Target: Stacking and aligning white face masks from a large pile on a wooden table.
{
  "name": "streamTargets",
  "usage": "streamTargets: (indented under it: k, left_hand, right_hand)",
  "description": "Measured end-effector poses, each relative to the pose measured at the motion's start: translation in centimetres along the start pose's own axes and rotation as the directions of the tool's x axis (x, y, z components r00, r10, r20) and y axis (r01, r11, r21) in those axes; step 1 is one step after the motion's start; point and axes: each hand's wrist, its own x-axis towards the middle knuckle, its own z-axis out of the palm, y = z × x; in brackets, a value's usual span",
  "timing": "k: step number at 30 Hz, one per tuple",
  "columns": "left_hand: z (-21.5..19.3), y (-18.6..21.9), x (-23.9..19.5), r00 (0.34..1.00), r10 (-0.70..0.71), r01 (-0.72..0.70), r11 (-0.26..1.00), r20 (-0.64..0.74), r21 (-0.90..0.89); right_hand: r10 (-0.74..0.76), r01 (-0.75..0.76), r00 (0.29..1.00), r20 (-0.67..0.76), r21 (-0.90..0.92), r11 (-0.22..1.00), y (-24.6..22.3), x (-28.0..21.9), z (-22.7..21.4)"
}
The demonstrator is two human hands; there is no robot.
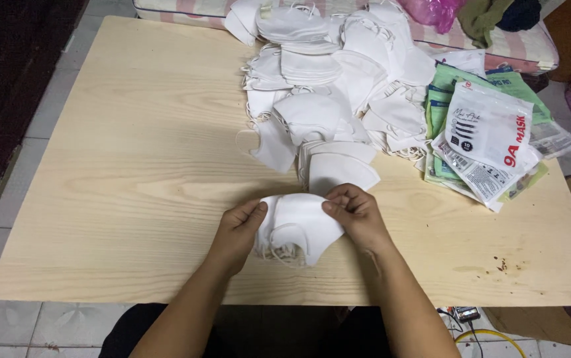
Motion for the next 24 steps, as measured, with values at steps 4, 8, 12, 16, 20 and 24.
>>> streamTargets:
  k: [4, 8, 12, 16, 20, 24]
  left_hand:
    - [1.6, 1.5, -1.3, 0.997, -0.074, 0.074, 0.994, 0.008, -0.085]
    - [1.4, 1.3, -1.1, 0.993, -0.103, 0.108, 0.987, 0.053, -0.117]
    - [1.4, 1.6, -1.2, 0.99, -0.087, 0.089, 0.996, 0.108, -0.012]
    - [1.0, 0.6, -0.9, 0.992, -0.092, 0.093, 0.996, 0.089, -0.005]
    - [1.2, -0.2, -1.3, 0.985, -0.092, 0.089, 0.996, 0.146, 0.026]
    - [1.4, 1.4, -2.1, 0.987, -0.098, 0.096, 0.995, 0.129, 0.024]
  right_hand:
    - [0.015, -0.013, 1.0, 0.028, -0.055, 0.998, 0.5, 0.1, 1.1]
    - [0.049, -0.048, 0.999, 0.017, -0.058, 0.997, 0.7, 0.1, 1.4]
    - [0.064, -0.063, 0.998, 0.008, -0.091, 0.994, 0.8, -0.2, 1.9]
    - [0.027, -0.021, 0.999, 0.03, -0.167, 0.986, -0.5, -0.8, 3.2]
    - [-0.213, 0.24, 0.97, 0.113, -0.356, 0.903, -2.8, -2.2, 5.2]
    - [-0.524, 0.531, 0.838, 0.151, -0.44, 0.724, -3.8, -3.1, 6.4]
